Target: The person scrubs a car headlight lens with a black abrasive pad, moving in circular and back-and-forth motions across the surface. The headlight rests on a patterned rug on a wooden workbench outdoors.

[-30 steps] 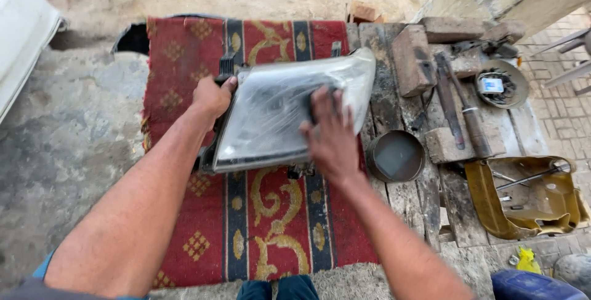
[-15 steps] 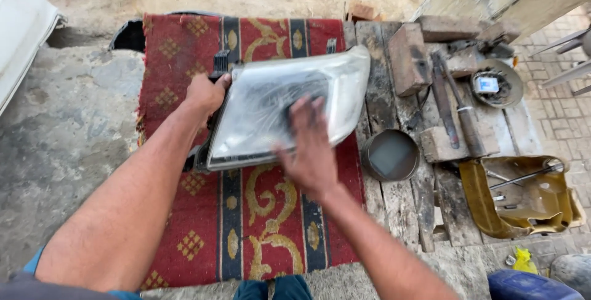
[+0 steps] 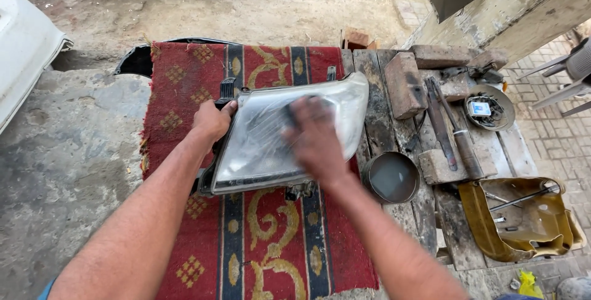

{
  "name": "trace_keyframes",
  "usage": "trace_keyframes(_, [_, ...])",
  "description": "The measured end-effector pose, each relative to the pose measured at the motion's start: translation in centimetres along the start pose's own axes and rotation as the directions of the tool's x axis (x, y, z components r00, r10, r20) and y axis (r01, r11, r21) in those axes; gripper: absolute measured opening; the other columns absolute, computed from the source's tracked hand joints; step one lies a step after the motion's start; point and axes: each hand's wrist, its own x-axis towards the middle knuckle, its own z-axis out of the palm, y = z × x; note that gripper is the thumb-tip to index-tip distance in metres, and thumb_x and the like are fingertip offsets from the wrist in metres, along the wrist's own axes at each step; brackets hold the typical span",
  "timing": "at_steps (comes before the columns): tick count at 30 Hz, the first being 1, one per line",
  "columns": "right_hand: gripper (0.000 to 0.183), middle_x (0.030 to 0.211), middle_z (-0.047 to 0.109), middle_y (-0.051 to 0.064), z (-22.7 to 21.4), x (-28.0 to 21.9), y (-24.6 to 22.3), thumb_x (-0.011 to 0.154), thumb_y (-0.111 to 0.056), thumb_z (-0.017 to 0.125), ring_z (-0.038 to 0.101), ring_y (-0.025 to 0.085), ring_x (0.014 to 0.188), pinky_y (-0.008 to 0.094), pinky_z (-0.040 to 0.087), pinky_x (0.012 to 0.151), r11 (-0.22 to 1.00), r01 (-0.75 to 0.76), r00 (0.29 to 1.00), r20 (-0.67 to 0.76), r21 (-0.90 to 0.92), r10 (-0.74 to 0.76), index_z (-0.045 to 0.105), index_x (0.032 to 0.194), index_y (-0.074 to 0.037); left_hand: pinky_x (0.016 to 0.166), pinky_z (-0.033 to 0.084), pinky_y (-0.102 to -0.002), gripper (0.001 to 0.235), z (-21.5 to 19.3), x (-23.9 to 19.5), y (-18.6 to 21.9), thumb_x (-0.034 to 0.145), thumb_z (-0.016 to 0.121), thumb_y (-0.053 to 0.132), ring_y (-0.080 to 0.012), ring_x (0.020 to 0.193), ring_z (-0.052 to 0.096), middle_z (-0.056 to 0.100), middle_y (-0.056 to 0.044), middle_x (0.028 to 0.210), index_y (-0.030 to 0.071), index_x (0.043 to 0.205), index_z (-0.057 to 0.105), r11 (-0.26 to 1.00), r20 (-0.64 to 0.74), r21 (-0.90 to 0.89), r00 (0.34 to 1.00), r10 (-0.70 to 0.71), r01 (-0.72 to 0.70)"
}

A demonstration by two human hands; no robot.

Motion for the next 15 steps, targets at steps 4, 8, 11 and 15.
trace_keyframes(4, [0.102, 0.163, 0.035, 0.02, 0.6, 2.8, 0.8, 0.096, -0.084, 0.009, 0.023, 0.041, 0.155, 0.057, 0.009, 0.127, 0.927, -0.369, 0.911, 0.172, -0.07, 0.375, 0.036, 0.158, -0.008, 0.112, 0.046, -0.05, 0.071, 0.5, 1.1, -1.3, 0.097, 0.061, 0.067, -0.0377, 0.133, 0.057, 0.064, -0.023, 0.137, 0.012, 0.142, 0.059, 1.0, -0.026, -0.012, 1.0, -0.016, 0.015])
trace_keyframes(8, [0.068, 0.156, 0.046, 0.016, 1.3, 3.4, -6.4, 0.104, -0.059, 0.031, 0.034, 0.036, 0.15, 0.058, 0.02, 0.123, 1.0, -0.02, 0.99, 0.137, -0.002, 0.02, 0.047, 0.151, -0.012, 0.112, 0.046, -0.05, 0.069, 1.0, 2.2, -1.9, 0.098, 0.059, 0.066, -0.0402, 0.133, 0.057, 0.065, -0.025, 0.135, 0.011, 0.139, 0.061, 0.996, -0.032, 0.048, 0.996, 0.079, -0.077])
trace_keyframes(11, [0.064, 0.159, 0.046, 0.011, 6.7, 1.9, 8.6, 0.105, -0.055, 0.031, 0.033, 0.033, 0.152, 0.061, 0.016, 0.124, 0.988, 0.021, 0.985, 0.17, -0.155, 0.005, 0.051, 0.15, -0.015, 0.112, 0.047, -0.049, 0.066, 0.7, 1.8, -1.5, 0.097, 0.059, 0.067, -0.0377, 0.133, 0.057, 0.066, -0.022, 0.135, 0.015, 0.138, 0.062, 0.998, -0.012, 0.047, 0.999, 0.035, -0.034])
trace_keyframes(15, [0.058, 0.13, 0.062, 0.02, 2.0, 3.0, 1.4, 0.104, -0.053, 0.049, 0.054, 0.037, 0.131, 0.06, 0.029, 0.118, 0.985, -0.174, 0.977, -0.13, -0.008, 0.172, 0.055, 0.137, -0.007, 0.112, 0.047, -0.047, 0.067, 0.6, 2.2, -1.2, 0.098, 0.057, 0.068, -0.0351, 0.133, 0.059, 0.066, -0.021, 0.135, 0.015, 0.137, 0.062, 0.998, 0.012, 0.05, 0.999, -0.038, 0.037])
